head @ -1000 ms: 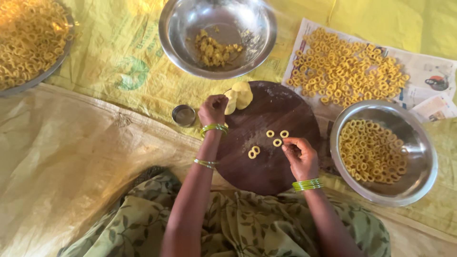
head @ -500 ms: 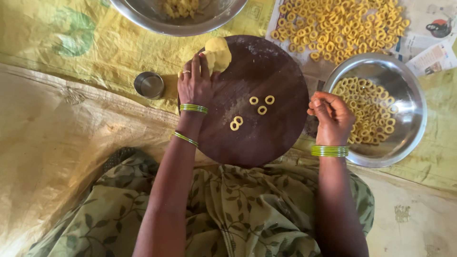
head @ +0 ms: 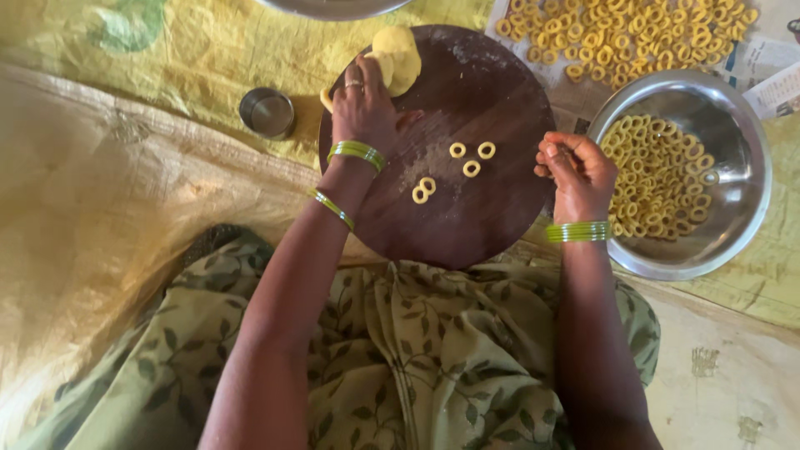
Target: The person rolls a piece of dough into a thin rope on a wooden board, then shapes it into small rings and places them into a metal bowl. The person repeats this process with additional dough pieces.
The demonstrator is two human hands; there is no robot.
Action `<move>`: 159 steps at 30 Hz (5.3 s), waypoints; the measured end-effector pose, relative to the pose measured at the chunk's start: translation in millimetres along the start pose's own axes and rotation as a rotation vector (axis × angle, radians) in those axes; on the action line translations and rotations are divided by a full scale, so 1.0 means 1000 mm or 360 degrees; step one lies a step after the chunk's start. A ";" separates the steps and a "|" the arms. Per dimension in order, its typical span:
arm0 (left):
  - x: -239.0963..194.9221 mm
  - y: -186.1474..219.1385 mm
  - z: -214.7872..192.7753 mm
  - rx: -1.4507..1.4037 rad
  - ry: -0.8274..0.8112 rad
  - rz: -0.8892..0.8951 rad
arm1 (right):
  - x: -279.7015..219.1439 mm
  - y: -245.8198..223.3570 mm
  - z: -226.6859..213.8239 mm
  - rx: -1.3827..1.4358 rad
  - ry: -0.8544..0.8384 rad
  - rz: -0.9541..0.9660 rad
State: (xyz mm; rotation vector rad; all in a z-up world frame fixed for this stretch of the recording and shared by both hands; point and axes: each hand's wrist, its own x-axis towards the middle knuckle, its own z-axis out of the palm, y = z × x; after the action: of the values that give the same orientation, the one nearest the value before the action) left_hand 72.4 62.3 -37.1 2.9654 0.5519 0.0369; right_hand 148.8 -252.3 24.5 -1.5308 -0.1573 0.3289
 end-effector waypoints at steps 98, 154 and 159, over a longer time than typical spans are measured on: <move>-0.112 0.030 0.038 -0.0544 0.0166 0.0196 | 0.135 0.118 -0.015 -0.0469 0.0250 0.0090; -0.109 0.031 0.014 -0.0704 0.0120 0.0193 | 0.117 0.103 -0.005 -0.0739 0.0391 -0.0177; -0.110 0.031 0.017 -0.0679 0.0110 0.0165 | 0.082 0.075 0.032 -0.1096 -0.0309 -0.0301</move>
State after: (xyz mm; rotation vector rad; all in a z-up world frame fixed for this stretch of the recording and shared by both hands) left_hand -18.4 -7.8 -50.7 2.5787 0.3442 0.2365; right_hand 208.7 -196.3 -57.3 -2.1407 -0.6142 0.2845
